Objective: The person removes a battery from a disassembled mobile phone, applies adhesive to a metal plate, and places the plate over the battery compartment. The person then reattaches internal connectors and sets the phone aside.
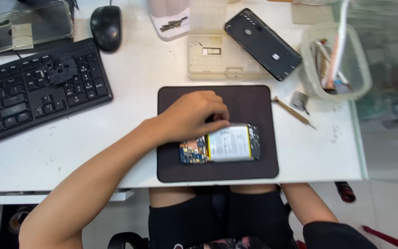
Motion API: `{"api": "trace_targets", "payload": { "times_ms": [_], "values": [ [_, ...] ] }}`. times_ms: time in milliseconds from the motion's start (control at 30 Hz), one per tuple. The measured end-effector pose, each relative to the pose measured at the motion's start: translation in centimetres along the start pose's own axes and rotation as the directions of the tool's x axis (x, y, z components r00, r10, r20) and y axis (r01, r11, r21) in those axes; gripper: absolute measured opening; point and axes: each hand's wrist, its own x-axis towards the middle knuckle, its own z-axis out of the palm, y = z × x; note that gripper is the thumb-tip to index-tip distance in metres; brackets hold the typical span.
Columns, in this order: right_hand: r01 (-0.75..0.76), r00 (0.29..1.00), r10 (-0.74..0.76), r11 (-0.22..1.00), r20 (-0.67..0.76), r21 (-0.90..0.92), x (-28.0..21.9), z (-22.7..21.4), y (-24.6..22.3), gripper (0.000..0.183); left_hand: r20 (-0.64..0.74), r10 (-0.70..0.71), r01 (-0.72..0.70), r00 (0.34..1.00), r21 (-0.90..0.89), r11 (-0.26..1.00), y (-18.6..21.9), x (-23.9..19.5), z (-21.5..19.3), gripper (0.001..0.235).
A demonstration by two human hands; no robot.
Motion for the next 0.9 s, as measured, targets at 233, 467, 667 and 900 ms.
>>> {"api": "trace_targets", "payload": {
  "times_ms": [233, 467, 667, 900],
  "values": [
    [-0.021, 0.997, 0.009, 0.99, -0.082, -0.142, -2.8, 0.9, 1.5, 0.041, 0.006, 0.008, -0.008, 1.0, -0.066, 0.998, -0.4, 0.0, 0.2, 0.017],
    [-0.09, 0.895, 0.303, 0.842, 0.327, -0.532, -9.1, 0.9, 1.3, 0.015, -0.012, 0.013, -0.014, 1.0, -0.076, 0.997, -1.0, -0.2, 0.8, 0.017],
    [-0.071, 0.992, 0.103, 0.937, 0.076, -0.341, -14.1, -4.3, -2.7, 0.02, -0.025, 0.019, -0.021, 0.999, -0.069, 0.997, -0.5, -0.2, 0.7, 0.016],
    [0.01, 0.993, -0.041, 0.962, -0.108, -0.273, -20.5, -17.0, -6.3, 0.019, -0.067, 0.008, -0.01, 0.998, -0.026, 1.0, 0.1, -0.3, 0.7, 0.013]
  ]
}}
